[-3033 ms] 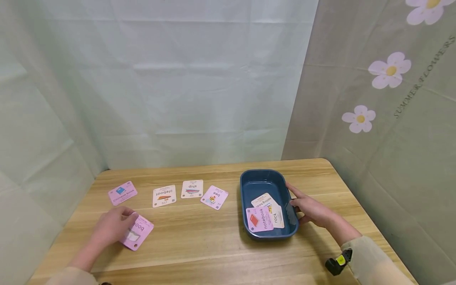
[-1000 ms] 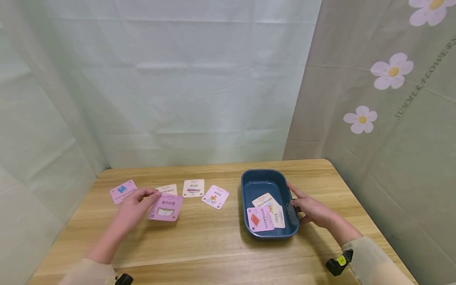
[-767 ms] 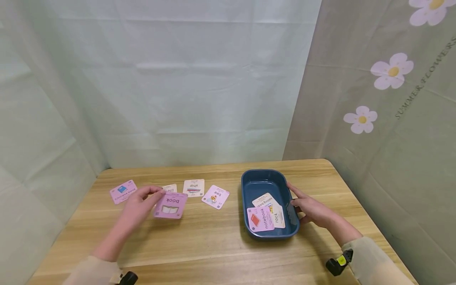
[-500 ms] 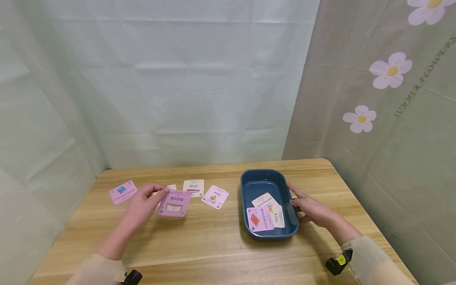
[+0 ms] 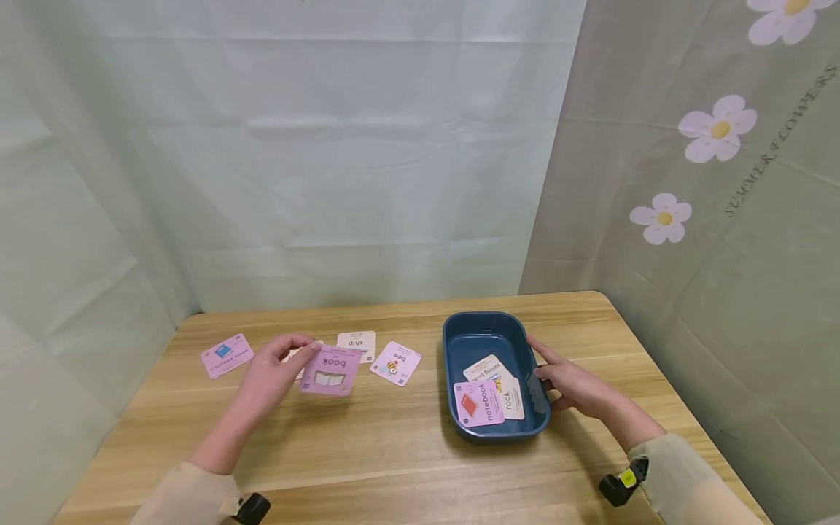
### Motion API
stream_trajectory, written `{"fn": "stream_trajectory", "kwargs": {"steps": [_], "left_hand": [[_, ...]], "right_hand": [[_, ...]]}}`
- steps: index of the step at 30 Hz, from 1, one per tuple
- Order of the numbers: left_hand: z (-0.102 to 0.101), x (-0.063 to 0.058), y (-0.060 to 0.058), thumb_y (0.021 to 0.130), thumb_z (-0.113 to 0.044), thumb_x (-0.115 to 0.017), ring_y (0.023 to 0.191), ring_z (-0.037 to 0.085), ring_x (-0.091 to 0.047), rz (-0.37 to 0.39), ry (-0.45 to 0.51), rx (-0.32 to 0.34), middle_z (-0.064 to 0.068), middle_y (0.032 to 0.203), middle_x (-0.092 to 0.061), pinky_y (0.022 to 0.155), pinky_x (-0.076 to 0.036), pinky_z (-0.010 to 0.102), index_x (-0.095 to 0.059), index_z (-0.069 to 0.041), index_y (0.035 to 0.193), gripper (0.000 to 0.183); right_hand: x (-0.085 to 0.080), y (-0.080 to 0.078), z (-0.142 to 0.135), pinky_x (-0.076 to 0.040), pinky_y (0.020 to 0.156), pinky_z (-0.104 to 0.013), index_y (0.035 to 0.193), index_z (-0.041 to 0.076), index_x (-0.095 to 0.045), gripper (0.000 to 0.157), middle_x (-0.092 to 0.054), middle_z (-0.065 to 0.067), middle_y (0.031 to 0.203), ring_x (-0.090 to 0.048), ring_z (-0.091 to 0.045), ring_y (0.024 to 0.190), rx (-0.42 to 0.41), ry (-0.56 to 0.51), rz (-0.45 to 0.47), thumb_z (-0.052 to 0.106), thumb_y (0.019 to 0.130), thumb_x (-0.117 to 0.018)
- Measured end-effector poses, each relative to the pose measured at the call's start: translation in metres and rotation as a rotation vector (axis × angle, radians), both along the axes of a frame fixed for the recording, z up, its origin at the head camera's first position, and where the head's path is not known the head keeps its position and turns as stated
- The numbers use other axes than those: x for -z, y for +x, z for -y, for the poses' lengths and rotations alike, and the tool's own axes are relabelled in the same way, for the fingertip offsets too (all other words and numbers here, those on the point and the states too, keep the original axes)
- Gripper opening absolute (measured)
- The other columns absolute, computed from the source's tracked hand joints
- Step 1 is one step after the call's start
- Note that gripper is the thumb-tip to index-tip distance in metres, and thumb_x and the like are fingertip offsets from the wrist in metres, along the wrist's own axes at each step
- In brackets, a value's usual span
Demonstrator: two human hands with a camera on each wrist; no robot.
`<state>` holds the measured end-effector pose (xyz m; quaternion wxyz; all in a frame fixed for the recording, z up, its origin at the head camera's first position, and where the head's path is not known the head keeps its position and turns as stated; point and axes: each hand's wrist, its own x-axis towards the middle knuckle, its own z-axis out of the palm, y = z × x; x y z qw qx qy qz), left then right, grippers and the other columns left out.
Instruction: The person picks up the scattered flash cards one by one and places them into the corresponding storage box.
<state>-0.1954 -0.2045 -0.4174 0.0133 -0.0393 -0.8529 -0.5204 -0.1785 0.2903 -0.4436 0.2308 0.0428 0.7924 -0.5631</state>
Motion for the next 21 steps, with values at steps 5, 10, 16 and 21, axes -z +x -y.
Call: {"fn": "stream_trajectory", "kwargs": {"steps": [5,10,16,21], "left_hand": [[-0.002,-0.003,0.0,0.099,-0.049,-0.065,0.147,0.043,-0.03,0.014,-0.013,-0.005,0.016,0.138,-0.057,0.117,-0.023,0.064,-0.067,-0.005,0.119,0.048],[-0.006,-0.006,0.0,0.099,-0.048,-0.066,0.148,0.041,-0.031,-0.001,0.007,-0.004,0.014,0.138,-0.057,0.117,-0.024,0.063,-0.067,-0.006,0.118,0.046],[-0.01,-0.009,0.0,0.099,-0.049,-0.065,0.147,0.038,-0.033,-0.011,0.006,-0.003,0.012,0.139,-0.058,0.117,-0.026,0.061,-0.067,-0.007,0.117,0.046],[-0.012,-0.011,-0.001,0.098,-0.052,-0.064,0.147,0.037,-0.034,-0.01,0.003,-0.009,0.011,0.14,-0.058,0.116,-0.028,0.061,-0.068,-0.008,0.117,0.048]], "right_hand": [[0.0,0.001,0.0,-0.055,0.083,-0.064,0.165,0.032,-0.008,0.07,-0.005,-0.028,0.166,-0.039,-0.055,0.136,-0.006,-0.011,-0.001,0.011,0.106,-0.04],[0.0,0.002,0.001,-0.057,0.079,-0.059,0.166,0.03,-0.008,0.07,-0.007,-0.03,0.164,-0.044,-0.052,0.132,-0.001,-0.026,-0.006,0.01,0.106,-0.039],[-0.002,0.003,0.001,-0.058,0.078,-0.056,0.166,0.03,-0.009,0.07,-0.01,-0.029,0.164,-0.047,-0.05,0.129,0.007,-0.032,-0.01,0.01,0.106,-0.039],[-0.002,0.003,0.001,-0.059,0.077,-0.054,0.166,0.03,-0.01,0.07,-0.01,-0.029,0.164,-0.049,-0.048,0.127,0.007,-0.03,-0.011,0.01,0.105,-0.039]]}}
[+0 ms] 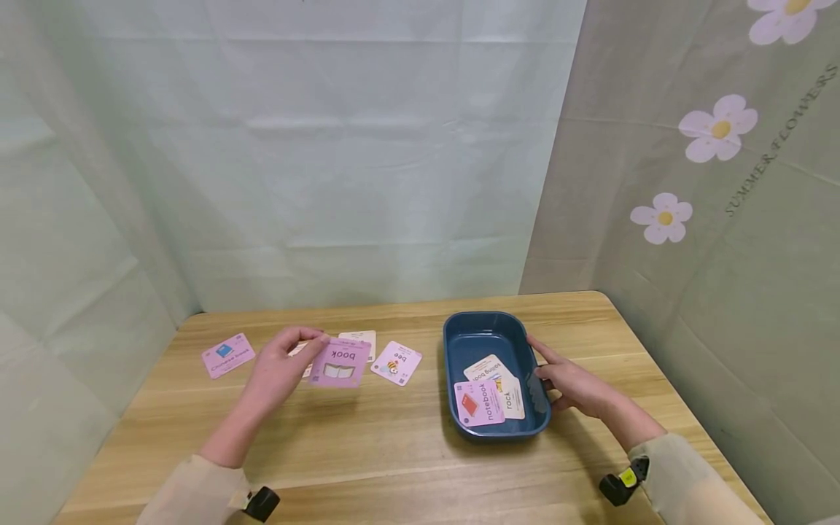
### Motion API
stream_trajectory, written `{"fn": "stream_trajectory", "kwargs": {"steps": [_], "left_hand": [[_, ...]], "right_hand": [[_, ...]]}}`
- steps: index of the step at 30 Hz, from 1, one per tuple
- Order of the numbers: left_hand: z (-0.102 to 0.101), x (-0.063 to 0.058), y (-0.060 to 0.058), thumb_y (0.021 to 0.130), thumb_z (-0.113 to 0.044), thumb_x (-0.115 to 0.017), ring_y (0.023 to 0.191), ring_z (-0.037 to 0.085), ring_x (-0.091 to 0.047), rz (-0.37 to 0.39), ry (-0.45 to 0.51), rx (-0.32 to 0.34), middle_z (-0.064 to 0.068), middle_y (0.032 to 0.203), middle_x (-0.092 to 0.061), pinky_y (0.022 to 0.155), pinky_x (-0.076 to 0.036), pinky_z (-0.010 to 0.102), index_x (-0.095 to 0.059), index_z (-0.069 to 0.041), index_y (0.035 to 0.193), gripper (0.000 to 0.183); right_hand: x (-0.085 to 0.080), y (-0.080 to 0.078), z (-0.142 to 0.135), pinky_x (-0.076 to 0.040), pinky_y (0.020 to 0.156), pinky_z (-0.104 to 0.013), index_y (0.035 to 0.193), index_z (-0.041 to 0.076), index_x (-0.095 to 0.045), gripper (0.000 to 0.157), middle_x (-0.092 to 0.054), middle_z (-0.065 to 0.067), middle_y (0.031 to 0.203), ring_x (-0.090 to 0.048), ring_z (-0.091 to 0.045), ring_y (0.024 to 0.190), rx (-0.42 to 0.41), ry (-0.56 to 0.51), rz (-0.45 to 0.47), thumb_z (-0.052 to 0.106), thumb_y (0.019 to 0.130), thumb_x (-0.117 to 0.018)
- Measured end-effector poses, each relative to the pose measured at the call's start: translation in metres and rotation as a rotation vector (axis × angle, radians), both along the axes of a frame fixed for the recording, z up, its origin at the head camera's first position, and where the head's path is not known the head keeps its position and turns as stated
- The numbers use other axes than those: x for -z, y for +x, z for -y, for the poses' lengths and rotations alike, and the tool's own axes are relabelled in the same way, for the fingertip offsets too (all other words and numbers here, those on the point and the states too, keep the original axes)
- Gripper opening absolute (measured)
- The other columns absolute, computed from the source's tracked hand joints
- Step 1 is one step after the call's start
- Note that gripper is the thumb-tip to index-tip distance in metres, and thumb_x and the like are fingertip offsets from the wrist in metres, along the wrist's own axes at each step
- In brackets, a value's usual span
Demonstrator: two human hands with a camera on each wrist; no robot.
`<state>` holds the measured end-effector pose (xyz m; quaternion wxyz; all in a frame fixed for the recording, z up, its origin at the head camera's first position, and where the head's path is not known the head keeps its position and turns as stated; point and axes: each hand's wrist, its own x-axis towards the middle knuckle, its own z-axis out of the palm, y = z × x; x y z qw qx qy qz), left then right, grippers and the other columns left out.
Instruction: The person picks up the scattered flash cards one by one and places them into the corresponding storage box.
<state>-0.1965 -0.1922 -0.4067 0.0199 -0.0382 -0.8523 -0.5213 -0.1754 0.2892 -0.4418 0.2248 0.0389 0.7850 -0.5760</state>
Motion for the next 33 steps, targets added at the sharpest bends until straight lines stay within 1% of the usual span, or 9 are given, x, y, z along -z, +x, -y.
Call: {"fn": "stream_trajectory", "kwargs": {"steps": [6,12,17,20,24,30,33], "left_hand": [[-0.003,-0.001,-0.002,0.098,-0.05,-0.066,0.147,0.038,-0.034,-0.022,0.014,-0.001,0.011,0.136,-0.059,0.116,-0.026,0.062,-0.069,-0.009,0.114,0.045],[-0.01,-0.005,-0.005,0.099,-0.046,-0.067,0.143,0.037,-0.04,-0.071,0.011,0.004,0.011,0.133,-0.062,0.117,-0.026,0.059,-0.07,-0.009,0.112,0.04],[-0.016,-0.009,-0.007,0.1,-0.04,-0.068,0.14,0.035,-0.042,-0.108,0.046,0.028,0.012,0.131,-0.062,0.117,-0.026,0.059,-0.07,-0.005,0.112,0.037],[-0.02,-0.009,-0.008,0.1,-0.037,-0.068,0.139,0.033,-0.044,-0.125,0.068,0.044,0.013,0.13,-0.062,0.117,-0.026,0.059,-0.07,-0.004,0.112,0.035],[-0.024,-0.008,-0.01,0.1,-0.035,-0.068,0.136,0.031,-0.046,-0.138,0.082,0.046,0.012,0.13,-0.063,0.117,-0.027,0.058,-0.07,-0.004,0.111,0.033],[-0.033,-0.009,-0.013,0.1,-0.031,-0.069,0.132,0.031,-0.049,-0.155,0.102,0.045,0.013,0.13,-0.063,0.116,-0.028,0.058,-0.07,-0.004,0.109,0.029],[-0.04,-0.009,-0.013,0.1,-0.028,-0.07,0.129,0.029,-0.051,-0.169,0.122,0.05,0.012,0.128,-0.064,0.115,-0.031,0.055,-0.071,-0.004,0.107,0.025]], "right_hand": [[0.0,0.0,0.0,-0.059,0.076,-0.054,0.166,0.029,-0.009,0.07,-0.012,-0.029,0.163,-0.051,-0.046,0.124,0.0,-0.003,0.002,0.01,0.105,-0.039],[-0.001,0.0,0.0,-0.059,0.076,-0.053,0.166,0.029,-0.009,0.07,-0.013,-0.03,0.162,-0.051,-0.046,0.124,0.003,0.005,0.002,0.01,0.105,-0.039],[-0.001,0.0,0.001,-0.059,0.076,-0.053,0.166,0.028,-0.01,0.069,-0.017,-0.032,0.16,-0.051,-0.046,0.124,0.008,0.011,0.002,0.01,0.106,-0.039],[-0.001,0.0,0.001,-0.059,0.076,-0.052,0.166,0.028,-0.01,0.069,-0.018,-0.033,0.16,-0.052,-0.045,0.123,0.01,0.01,0.002,0.01,0.106,-0.039],[-0.001,0.0,0.001,-0.06,0.076,-0.053,0.166,0.028,-0.01,0.069,-0.02,-0.033,0.159,-0.052,-0.045,0.123,0.012,0.003,0.001,0.01,0.106,-0.039],[-0.001,-0.001,0.001,-0.06,0.075,-0.052,0.166,0.029,-0.01,0.069,-0.018,-0.031,0.16,-0.054,-0.043,0.12,0.014,0.003,0.002,0.01,0.106,-0.039],[0.0,-0.001,0.001,-0.059,0.075,-0.052,0.166,0.03,-0.01,0.07,-0.018,-0.03,0.16,-0.054,-0.042,0.119,0.014,0.002,0.004,0.01,0.105,-0.039]]}}
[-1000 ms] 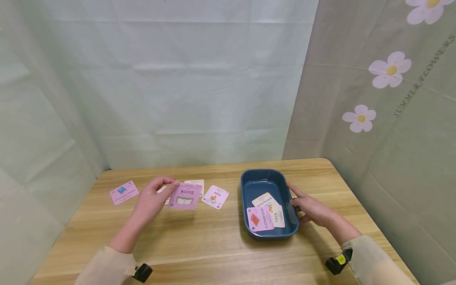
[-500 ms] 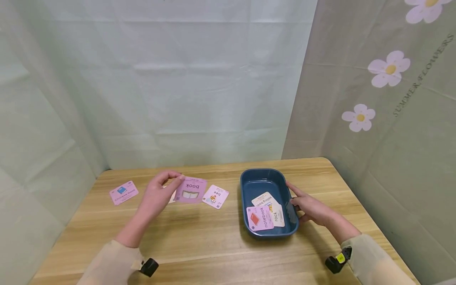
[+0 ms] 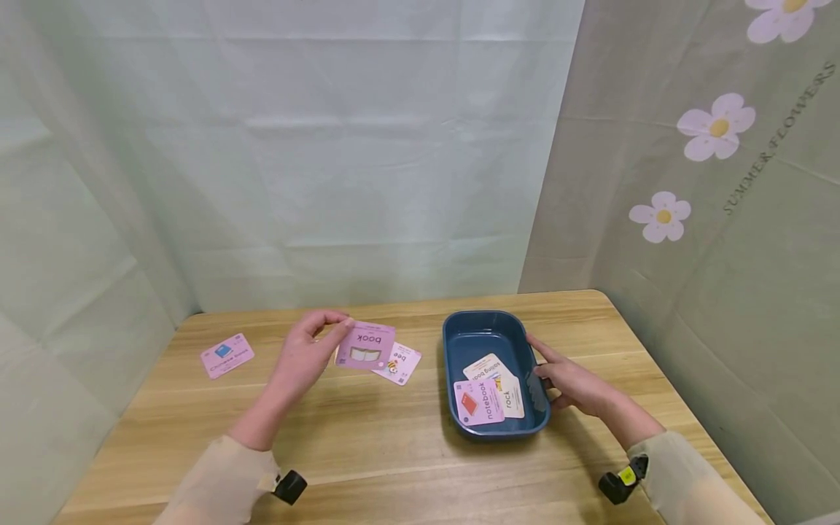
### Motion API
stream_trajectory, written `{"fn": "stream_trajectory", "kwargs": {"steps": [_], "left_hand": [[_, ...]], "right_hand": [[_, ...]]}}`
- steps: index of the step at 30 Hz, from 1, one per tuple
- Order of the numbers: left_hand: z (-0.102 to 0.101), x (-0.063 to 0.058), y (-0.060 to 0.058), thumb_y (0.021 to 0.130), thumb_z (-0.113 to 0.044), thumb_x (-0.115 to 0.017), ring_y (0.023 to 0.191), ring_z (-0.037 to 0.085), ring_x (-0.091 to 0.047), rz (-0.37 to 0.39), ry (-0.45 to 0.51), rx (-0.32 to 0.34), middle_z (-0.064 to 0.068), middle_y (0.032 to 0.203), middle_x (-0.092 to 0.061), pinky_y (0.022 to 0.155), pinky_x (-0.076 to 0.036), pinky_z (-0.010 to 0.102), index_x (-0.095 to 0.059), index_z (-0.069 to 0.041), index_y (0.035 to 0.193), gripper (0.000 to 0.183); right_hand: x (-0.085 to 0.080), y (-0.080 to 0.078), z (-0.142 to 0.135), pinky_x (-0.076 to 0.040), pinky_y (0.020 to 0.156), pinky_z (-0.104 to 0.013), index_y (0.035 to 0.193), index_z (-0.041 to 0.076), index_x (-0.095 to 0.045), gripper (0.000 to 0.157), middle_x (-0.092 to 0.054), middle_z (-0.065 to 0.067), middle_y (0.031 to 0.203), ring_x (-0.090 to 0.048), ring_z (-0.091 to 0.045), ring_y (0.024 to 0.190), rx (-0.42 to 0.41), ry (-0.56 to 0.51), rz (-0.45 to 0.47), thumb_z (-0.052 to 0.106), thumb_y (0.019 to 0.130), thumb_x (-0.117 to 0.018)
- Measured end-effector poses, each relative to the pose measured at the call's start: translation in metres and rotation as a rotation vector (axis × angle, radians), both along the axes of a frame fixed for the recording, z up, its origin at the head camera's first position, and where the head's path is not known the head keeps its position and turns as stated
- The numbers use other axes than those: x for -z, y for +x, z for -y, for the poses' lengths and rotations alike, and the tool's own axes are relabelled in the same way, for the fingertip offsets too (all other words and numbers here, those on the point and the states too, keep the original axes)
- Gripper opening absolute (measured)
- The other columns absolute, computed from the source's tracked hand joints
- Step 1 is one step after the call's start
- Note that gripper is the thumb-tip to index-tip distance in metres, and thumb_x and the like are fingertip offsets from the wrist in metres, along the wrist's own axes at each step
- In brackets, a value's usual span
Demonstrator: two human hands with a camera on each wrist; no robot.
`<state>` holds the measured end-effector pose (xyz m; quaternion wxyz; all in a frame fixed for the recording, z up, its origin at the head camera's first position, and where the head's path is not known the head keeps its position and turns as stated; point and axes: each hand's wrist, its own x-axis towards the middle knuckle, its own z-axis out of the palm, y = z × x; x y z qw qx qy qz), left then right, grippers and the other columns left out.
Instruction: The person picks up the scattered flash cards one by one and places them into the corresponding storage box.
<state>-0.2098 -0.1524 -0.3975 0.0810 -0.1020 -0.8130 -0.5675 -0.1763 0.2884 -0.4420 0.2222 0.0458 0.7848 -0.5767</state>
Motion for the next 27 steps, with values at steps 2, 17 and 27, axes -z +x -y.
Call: {"fn": "stream_trajectory", "kwargs": {"steps": [2,17,27], "left_hand": [[-0.005,-0.001,0.0,0.099,-0.027,-0.07,0.126,0.027,-0.052,-0.003,0.02,0.008,0.012,0.127,-0.065,0.113,-0.033,0.052,-0.072,-0.005,0.106,0.023],[-0.031,-0.003,-0.001,0.098,-0.027,-0.071,0.129,0.026,-0.052,0.033,0.098,0.046,0.01,0.131,-0.064,0.11,-0.037,0.049,-0.072,-0.006,0.106,0.023],[-0.053,0.0,-0.004,0.097,-0.025,-0.073,0.127,0.025,-0.054,0.006,0.129,0.089,0.011,0.124,-0.067,0.116,-0.031,0.052,-0.073,-0.005,0.102,0.021]], "right_hand": [[0.0,0.0,0.0,-0.059,0.075,-0.053,0.166,0.03,-0.01,0.07,-0.019,-0.03,0.16,-0.054,-0.042,0.119,0.002,0.0,-0.001,0.01,0.105,-0.039],[0.0,0.001,-0.001,-0.059,0.077,-0.055,0.166,0.03,-0.009,0.069,-0.016,-0.033,0.161,-0.051,-0.046,0.124,-0.01,0.0,0.001,0.01,0.106,-0.039],[0.001,0.0,0.0,-0.06,0.076,-0.053,0.166,0.031,-0.01,0.07,-0.017,-0.03,0.16,-0.056,-0.042,0.118,0.001,-0.006,0.005,0.009,0.105,-0.039]]}}
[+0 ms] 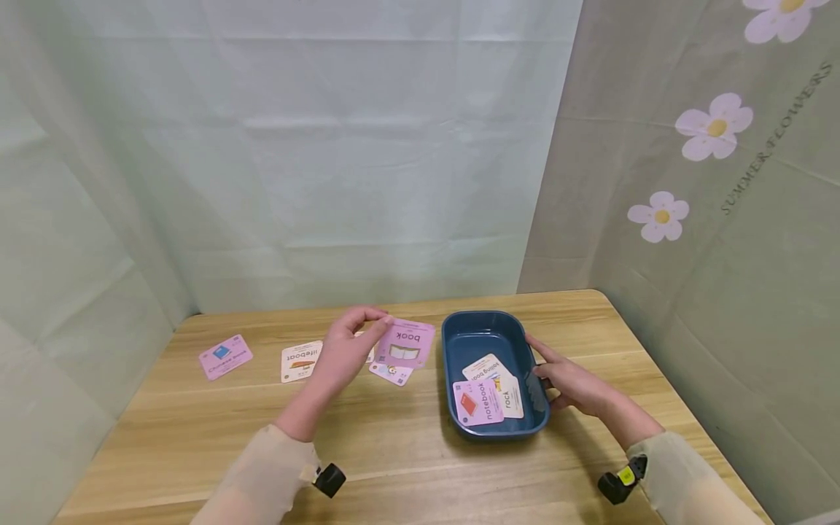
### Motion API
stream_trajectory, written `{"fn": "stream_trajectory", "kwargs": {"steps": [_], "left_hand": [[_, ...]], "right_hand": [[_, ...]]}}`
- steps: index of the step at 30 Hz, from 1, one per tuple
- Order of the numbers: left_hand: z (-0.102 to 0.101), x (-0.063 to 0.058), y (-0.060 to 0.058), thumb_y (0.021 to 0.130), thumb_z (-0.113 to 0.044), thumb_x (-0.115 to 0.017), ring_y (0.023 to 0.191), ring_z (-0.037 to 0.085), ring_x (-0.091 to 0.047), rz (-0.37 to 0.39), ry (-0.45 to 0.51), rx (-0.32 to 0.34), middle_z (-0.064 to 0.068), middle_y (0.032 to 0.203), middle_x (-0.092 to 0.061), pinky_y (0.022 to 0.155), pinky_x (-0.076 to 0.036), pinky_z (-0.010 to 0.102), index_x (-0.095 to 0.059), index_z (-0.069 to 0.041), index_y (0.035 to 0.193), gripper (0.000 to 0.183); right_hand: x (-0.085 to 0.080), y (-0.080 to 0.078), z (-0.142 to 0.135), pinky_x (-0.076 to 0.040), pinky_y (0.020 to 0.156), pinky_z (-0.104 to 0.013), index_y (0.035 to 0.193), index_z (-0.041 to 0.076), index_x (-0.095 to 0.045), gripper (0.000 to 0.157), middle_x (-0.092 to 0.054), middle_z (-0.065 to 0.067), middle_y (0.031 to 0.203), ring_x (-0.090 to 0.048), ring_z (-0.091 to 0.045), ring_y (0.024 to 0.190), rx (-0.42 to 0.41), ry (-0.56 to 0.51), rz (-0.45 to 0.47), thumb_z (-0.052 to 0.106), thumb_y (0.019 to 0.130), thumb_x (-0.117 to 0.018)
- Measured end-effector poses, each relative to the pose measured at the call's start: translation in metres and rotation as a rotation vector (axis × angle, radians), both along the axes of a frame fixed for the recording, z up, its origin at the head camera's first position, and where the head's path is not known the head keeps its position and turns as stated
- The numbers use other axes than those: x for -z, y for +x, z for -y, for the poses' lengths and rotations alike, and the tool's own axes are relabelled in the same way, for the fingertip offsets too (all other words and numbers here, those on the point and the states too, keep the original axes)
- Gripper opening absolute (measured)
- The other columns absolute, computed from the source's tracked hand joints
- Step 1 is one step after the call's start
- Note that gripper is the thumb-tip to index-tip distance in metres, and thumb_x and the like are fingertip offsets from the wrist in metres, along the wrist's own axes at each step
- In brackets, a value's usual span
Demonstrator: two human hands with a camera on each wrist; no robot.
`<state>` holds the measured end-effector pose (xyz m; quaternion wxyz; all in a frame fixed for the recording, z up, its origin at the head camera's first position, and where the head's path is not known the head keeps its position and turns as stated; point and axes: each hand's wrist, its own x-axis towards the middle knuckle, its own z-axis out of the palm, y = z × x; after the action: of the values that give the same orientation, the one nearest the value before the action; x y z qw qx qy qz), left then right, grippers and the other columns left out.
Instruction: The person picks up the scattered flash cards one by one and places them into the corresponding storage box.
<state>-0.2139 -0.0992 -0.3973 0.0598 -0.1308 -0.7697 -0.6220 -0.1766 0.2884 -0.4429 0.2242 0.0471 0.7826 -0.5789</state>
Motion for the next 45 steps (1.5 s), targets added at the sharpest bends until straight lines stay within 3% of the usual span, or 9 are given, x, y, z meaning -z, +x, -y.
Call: {"fn": "stream_trajectory", "kwargs": {"steps": [10,18,32,45], "left_hand": [[-0.019,-0.001,-0.001,0.097,-0.025,-0.072,0.126,0.025,-0.053,0.01,0.02,0.043,0.009,0.125,-0.067,0.114,-0.032,0.05,-0.074,-0.007,0.102,0.019],[-0.035,-0.002,-0.001,0.097,-0.031,-0.071,0.119,0.021,-0.057,0.032,0.017,0.082,0.002,0.121,-0.067,0.103,-0.044,0.048,-0.075,-0.013,0.102,0.018],[-0.065,-0.002,-0.004,0.096,-0.027,-0.074,0.117,0.022,-0.056,-0.022,0.003,0.115,0.0,0.114,-0.07,0.109,-0.037,0.052,-0.077,-0.014,0.099,0.014],[-0.085,0.001,-0.005,0.097,-0.029,-0.072,0.117,0.021,-0.056,-0.02,-0.018,0.156,-0.004,0.114,-0.068,0.107,-0.04,0.05,-0.076,-0.018,0.1,0.011]], "right_hand": [[-0.001,0.0,0.001,-0.059,0.078,-0.055,0.166,0.029,-0.009,0.071,-0.018,-0.03,0.161,-0.052,-0.046,0.123,-0.003,0.002,-0.001,0.009,0.105,-0.039],[-0.001,0.0,0.001,-0.059,0.076,-0.053,0.166,0.029,-0.009,0.072,-0.024,-0.031,0.158,-0.057,-0.041,0.117,-0.004,0.0,-0.006,0.008,0.104,-0.039],[-0.001,-0.001,-0.001,-0.059,0.077,-0.055,0.166,0.03,-0.008,0.071,-0.015,-0.03,0.161,-0.055,-0.044,0.118,-0.01,0.002,-0.003,0.01,0.105,-0.039],[-0.001,0.0,-0.002,-0.059,0.079,-0.056,0.165,0.032,-0.008,0.072,-0.009,-0.028,0.164,-0.05,-0.046,0.124,-0.018,-0.003,-0.002,0.011,0.105,-0.04]]}}
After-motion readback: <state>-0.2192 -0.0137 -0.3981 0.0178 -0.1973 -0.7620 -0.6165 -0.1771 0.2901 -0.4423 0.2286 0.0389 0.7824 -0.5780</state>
